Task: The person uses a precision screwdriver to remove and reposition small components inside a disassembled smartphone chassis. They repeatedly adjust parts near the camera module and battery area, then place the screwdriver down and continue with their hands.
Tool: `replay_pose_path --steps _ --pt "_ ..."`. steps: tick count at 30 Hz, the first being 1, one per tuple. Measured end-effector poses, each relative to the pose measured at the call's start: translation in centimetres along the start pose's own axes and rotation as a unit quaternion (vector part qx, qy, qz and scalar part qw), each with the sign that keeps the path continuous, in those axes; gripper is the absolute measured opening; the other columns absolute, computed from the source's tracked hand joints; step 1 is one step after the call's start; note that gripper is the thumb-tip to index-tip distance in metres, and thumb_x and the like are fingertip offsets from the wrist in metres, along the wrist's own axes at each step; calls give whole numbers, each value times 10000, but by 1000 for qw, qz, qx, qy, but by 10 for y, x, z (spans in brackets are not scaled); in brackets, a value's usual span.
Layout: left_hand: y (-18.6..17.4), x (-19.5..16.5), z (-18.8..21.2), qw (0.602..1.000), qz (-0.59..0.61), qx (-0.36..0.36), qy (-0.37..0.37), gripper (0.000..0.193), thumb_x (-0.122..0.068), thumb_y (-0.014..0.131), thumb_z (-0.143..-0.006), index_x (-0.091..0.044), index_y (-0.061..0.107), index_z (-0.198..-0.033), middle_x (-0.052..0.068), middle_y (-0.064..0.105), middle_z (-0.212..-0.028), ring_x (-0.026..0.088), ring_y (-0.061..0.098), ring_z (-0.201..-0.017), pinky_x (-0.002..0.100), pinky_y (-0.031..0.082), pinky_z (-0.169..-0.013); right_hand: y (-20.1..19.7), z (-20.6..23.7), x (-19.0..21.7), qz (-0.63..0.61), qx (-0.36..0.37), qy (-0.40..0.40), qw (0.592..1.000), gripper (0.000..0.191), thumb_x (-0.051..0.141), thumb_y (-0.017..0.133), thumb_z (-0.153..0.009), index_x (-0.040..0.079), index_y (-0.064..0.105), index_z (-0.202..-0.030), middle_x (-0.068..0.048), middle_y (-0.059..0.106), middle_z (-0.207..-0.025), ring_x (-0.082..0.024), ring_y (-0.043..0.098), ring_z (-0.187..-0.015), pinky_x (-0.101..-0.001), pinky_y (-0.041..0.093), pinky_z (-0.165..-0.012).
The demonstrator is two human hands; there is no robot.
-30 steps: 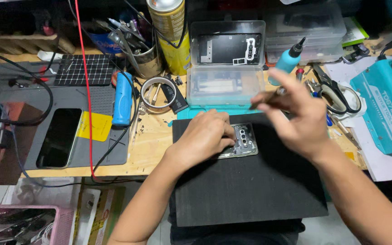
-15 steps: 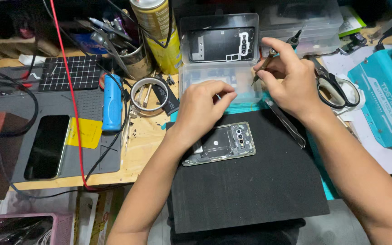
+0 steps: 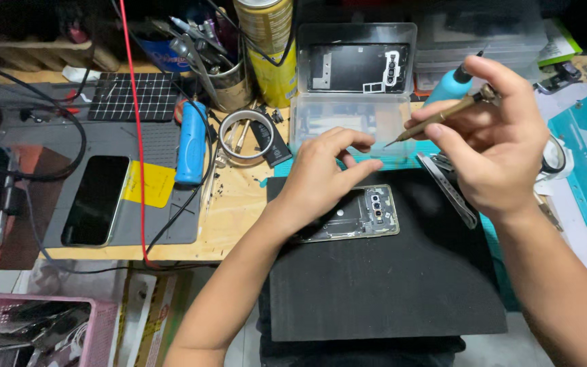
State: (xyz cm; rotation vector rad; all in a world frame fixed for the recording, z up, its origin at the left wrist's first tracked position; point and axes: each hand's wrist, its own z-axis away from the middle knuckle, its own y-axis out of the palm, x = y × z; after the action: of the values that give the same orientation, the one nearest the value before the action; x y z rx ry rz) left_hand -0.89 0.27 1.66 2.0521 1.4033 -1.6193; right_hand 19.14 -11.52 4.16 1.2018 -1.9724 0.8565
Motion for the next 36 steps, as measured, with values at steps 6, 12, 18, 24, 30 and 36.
replay_pose_path --steps 6,12,18,24,30,36 --pt "5 -3 14 984 149 53 -88 230 -171 815 -871 -19 763 -1036 -41 692 -819 2 535 -677 206 471 -616 8 10 28 34 4 -36 999 601 -186 599 -1007 -5 342 -1519 -252 701 -1093 -295 738 -1060 -410 632 -996" --pt "5 -7 21 975 187 48 -111 155 -144 792 -901 -20 767 -991 -59 680 -800 -11 505 -669 190 424 -594 8 18 32 39 0 -37 999 612 -194 611 -970 -20 347 -1495 -263 691 -1131 -308 737 -1058 -415 645 -971" --pt "4 -12 24 987 151 22 -59 109 -133 783 -908 -40 774 -963 -47 683 -811 4 529 -688 199 438 -613 8 26 29 21 1 -38 999 583 -198 611 -992 -28 357 -1489 -265 694 -1120 -311 740 -1077 -400 642 -986" --pt "0 -18 26 995 101 9 -24 72 -112 779 -901 -59 782 -949 -12 714 -836 38 581 -686 212 471 -621 9 31 30 17 -6 -27 999 599 -199 606 -975 -29 358 -1493 -272 686 -1143 -307 731 -1085 -398 636 -985" --pt "0 -25 27 998 29 -19 51 57 -93 772 -902 -59 770 -947 41 745 -903 107 696 -752 250 552 -678 10 35 31 19 0 -22 1000 638 -189 614 -980 -12 357 -1536 -255 695 -1145 -283 735 -1085 -378 634 -959" --pt "4 -25 29 996 -20 -23 81 64 -87 765 -904 -29 742 -917 71 727 -881 180 707 -756 289 551 -695 15 39 30 53 7 -42 998 604 -172 657 -941 -7 415 -1469 -219 684 -1169 -270 727 -1102 -384 650 -969"
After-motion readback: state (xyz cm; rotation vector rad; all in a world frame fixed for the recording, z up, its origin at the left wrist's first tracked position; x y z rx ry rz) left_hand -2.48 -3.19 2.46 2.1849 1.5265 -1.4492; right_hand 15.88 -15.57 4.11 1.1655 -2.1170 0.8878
